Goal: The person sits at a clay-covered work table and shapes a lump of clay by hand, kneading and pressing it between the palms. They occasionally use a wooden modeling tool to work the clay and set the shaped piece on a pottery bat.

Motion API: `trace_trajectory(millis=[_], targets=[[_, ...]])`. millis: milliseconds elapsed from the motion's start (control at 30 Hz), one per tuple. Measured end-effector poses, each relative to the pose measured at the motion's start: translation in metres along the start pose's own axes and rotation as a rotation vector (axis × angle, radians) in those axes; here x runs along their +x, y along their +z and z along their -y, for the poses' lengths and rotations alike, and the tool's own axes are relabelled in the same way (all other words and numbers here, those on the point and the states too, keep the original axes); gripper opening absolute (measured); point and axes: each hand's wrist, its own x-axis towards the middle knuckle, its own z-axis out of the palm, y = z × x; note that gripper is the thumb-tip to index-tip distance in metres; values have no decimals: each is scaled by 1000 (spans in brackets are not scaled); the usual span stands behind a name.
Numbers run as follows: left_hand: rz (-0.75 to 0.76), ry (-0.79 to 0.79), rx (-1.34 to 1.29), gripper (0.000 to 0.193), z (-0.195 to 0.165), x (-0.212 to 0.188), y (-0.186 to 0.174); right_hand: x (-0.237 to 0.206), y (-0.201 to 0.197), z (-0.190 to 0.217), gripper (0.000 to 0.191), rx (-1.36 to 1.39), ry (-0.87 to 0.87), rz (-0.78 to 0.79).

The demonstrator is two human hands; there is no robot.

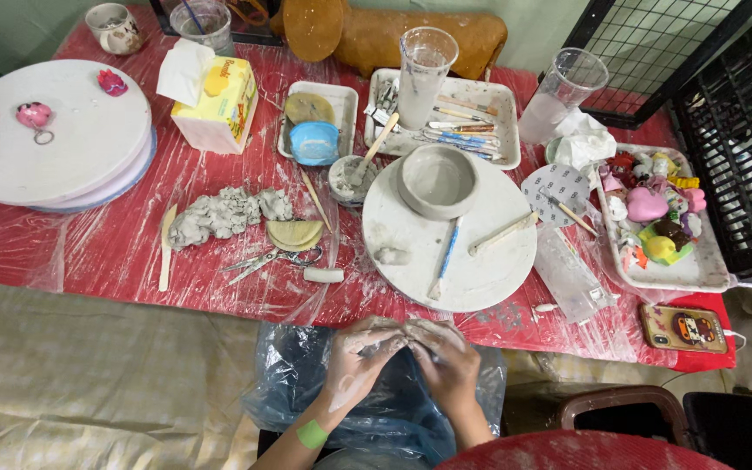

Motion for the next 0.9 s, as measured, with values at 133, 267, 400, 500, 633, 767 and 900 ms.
trace_trajectory(millis=[133,267,400,500,633,767,900], targets=[[23,80,38,23,11,-10,13,-15,-23,-19,21,51,-6,-47],[-216,331,421,39,20,-12,18,-41,-53,-29,18,5,139,-55],[-194,406,676,68,22,14,14,-57,-70,-37,17,114,290,-93],[-111,387,708,65,24,26,18,-71,-76,-48,23,230,419,-129],[-75,393,781,49,30,16,34,-92,-86,-73,17,392,440,-139],[-36,129,436,40,32,8,52,-97,-93,-96,13,459,429,-195],[70,-54,-366,35,20,-7,74,-91,-109,-100,16,400,487,-197]])
